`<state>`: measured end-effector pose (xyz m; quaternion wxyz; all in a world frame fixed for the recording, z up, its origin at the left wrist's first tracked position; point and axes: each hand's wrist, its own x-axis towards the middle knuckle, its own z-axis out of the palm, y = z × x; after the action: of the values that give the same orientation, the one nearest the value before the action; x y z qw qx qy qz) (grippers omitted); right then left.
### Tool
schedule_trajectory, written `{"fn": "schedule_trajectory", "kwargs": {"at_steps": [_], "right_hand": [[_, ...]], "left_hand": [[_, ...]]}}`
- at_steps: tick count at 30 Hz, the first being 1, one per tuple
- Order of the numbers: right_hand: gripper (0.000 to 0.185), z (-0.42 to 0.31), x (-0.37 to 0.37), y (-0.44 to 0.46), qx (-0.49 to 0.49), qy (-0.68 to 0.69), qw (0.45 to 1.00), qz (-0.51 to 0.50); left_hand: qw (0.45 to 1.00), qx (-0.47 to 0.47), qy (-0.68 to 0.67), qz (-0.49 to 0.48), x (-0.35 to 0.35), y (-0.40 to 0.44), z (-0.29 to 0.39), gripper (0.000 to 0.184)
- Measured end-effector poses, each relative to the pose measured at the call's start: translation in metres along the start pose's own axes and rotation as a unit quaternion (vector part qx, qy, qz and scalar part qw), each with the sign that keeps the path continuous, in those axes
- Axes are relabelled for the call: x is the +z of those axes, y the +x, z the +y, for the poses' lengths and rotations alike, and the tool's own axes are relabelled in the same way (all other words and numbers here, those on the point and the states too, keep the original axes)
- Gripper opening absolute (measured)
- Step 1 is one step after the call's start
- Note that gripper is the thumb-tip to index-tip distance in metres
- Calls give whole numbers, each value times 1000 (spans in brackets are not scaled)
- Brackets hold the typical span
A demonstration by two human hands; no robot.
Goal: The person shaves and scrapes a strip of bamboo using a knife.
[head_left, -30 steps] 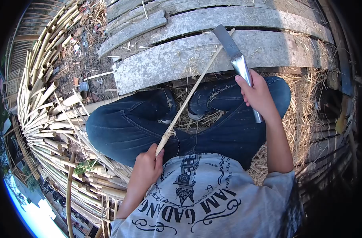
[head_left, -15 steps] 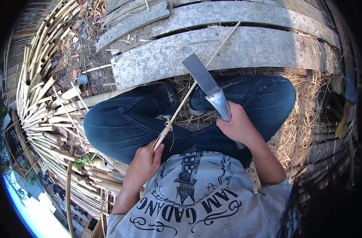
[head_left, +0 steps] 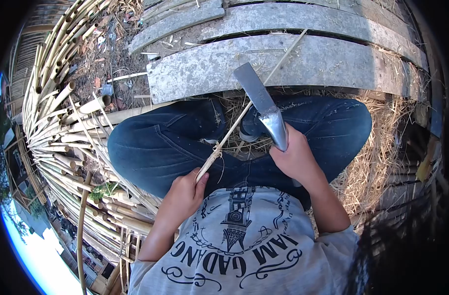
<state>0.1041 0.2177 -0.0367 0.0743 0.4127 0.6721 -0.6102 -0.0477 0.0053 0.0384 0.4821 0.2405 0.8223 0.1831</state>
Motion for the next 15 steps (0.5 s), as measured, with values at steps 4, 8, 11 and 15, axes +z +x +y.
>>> {"fn": "schedule_trajectory", "kwargs": {"at_steps": [4,8,11,15], "right_hand": [[24,-7,-26,12,-42,-57,997,-39],[25,-5,-34,27,48,-5,999,13],[34,-1,-3,0,-20,-15,997,-77],[31,0,-8,-2,-37,-34,988,-143]], "left_hand": [[1000,17,8,2,1,0,-5,19],[1000,14,-10,20,5,1,-2,19],[999,12,-6,32,5,1,-4,19],[1000,8,1,2,4,0,-8,22]]}}
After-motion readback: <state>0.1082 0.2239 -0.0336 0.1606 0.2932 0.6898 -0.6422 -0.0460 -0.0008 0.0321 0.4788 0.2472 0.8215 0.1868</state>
